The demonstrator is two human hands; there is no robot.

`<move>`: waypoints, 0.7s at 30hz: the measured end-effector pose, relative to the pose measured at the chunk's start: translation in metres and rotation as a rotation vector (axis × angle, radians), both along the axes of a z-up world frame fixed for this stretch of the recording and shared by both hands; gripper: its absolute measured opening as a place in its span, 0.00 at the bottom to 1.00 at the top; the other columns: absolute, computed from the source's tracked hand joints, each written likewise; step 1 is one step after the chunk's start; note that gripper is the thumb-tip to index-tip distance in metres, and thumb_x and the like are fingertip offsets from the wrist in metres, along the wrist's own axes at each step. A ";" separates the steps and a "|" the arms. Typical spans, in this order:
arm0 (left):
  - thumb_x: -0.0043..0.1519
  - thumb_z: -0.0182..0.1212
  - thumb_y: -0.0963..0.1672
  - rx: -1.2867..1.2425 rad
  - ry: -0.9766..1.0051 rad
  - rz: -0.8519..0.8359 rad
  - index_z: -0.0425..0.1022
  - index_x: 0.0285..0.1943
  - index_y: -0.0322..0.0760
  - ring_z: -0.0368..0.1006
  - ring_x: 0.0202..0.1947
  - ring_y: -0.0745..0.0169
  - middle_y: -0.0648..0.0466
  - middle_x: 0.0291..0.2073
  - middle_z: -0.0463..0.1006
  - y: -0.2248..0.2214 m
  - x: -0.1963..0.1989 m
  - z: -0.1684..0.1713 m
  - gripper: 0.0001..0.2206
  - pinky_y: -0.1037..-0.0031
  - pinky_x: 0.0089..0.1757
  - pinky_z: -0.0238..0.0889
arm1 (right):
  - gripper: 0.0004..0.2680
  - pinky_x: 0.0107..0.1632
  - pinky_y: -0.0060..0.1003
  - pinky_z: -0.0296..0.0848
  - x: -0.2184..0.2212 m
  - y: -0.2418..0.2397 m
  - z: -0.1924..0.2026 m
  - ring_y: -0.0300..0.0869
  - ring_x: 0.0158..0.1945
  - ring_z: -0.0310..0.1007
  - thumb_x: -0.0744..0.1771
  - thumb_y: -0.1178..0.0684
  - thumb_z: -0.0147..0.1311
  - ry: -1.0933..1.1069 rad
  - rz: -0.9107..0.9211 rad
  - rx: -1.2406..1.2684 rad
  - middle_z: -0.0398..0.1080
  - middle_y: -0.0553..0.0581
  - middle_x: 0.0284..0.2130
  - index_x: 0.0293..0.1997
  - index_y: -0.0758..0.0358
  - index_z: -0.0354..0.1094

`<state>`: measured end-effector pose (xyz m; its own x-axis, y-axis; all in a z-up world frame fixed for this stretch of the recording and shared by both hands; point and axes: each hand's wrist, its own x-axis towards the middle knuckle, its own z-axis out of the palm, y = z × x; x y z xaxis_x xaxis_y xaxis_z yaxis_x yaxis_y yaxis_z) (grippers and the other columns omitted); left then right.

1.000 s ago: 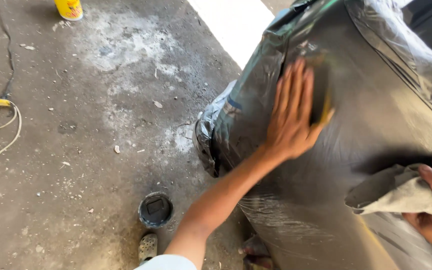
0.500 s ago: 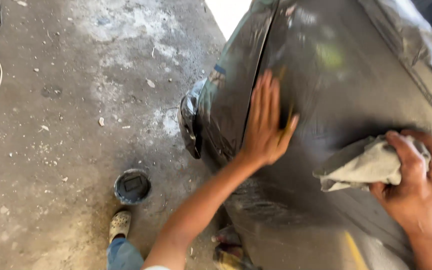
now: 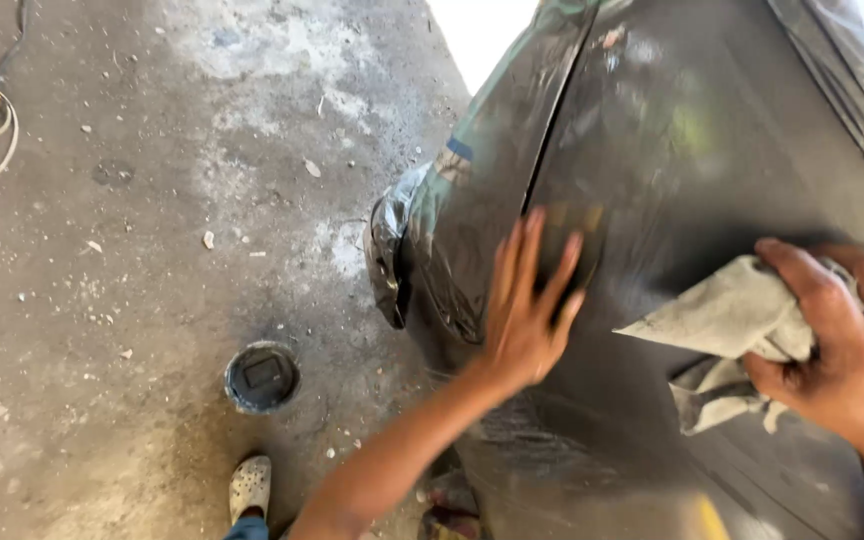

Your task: Sanding the body of a pickup truck with sandpaper and water.

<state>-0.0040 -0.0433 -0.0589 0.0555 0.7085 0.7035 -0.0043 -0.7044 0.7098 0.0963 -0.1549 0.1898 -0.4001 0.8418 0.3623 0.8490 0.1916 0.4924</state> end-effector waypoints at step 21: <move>0.73 0.38 0.57 0.094 0.186 0.105 0.35 0.84 0.34 0.29 0.84 0.43 0.48 0.83 0.37 0.099 -0.005 0.038 0.36 0.39 0.76 0.23 | 0.21 0.52 0.42 0.74 0.004 -0.004 -0.002 0.50 0.48 0.72 0.60 0.54 0.67 -0.049 -0.010 0.043 0.72 0.58 0.47 0.59 0.57 0.73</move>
<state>-0.0091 0.0556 -0.0209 0.1197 0.6493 0.7510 0.1969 -0.7570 0.6231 0.1006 -0.1586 0.1882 -0.4104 0.8298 0.3782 0.8252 0.1614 0.5414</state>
